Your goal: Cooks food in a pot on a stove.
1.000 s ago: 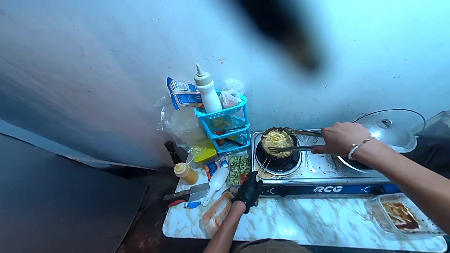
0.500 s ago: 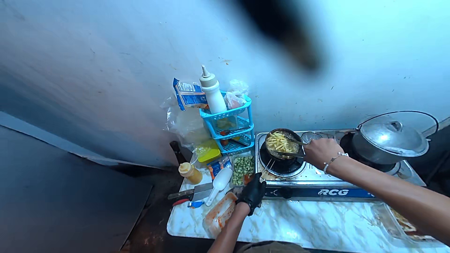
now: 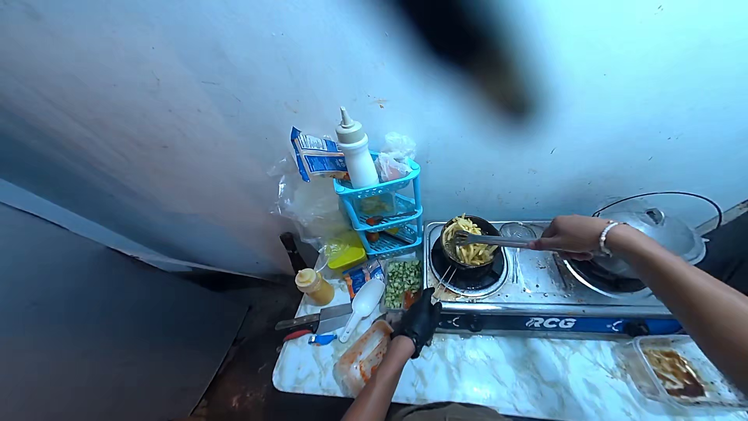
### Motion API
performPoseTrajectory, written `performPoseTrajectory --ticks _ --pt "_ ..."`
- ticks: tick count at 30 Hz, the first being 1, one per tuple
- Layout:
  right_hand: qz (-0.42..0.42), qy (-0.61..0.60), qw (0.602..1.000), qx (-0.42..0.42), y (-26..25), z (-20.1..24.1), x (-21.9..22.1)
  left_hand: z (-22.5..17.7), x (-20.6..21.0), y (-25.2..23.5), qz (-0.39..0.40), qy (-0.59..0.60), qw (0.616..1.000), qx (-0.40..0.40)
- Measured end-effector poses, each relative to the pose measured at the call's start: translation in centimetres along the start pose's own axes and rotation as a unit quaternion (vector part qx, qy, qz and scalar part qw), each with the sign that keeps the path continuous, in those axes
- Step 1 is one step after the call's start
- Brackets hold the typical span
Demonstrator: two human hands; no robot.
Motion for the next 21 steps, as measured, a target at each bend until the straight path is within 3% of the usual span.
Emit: performPoseTrajectory --ticks 4,11,16,21 --pt "0.029 -0.077 0.997 0.009 0.4 -2.0 0.2 0.1 0.0 0.0 -0.001 -0.003 1.000 0.002" --pt "-0.020 0.038 0.997 0.062 3.0 0.2 -1.6 0.0 -0.2 0.2 0.001 -0.007 1.000 -0.001" --pt "-0.064 0.168 0.982 0.055 6.4 5.5 -2.5 0.1 0.0 0.0 -0.002 -0.002 1.000 -0.001" --pt "-0.078 0.221 0.970 0.057 7.2 10.3 -0.4 0.2 0.0 0.1 0.003 0.005 1.000 0.001"
Point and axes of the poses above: each hand's wrist, its own y-axis away from the middle knuckle, its own x-axis out of the palm, z = x × y, the point moved 8 cm from there along -y, towards the middle knuckle, and after that the axes turned 9 degrees about -x, right-handed, at the moved point
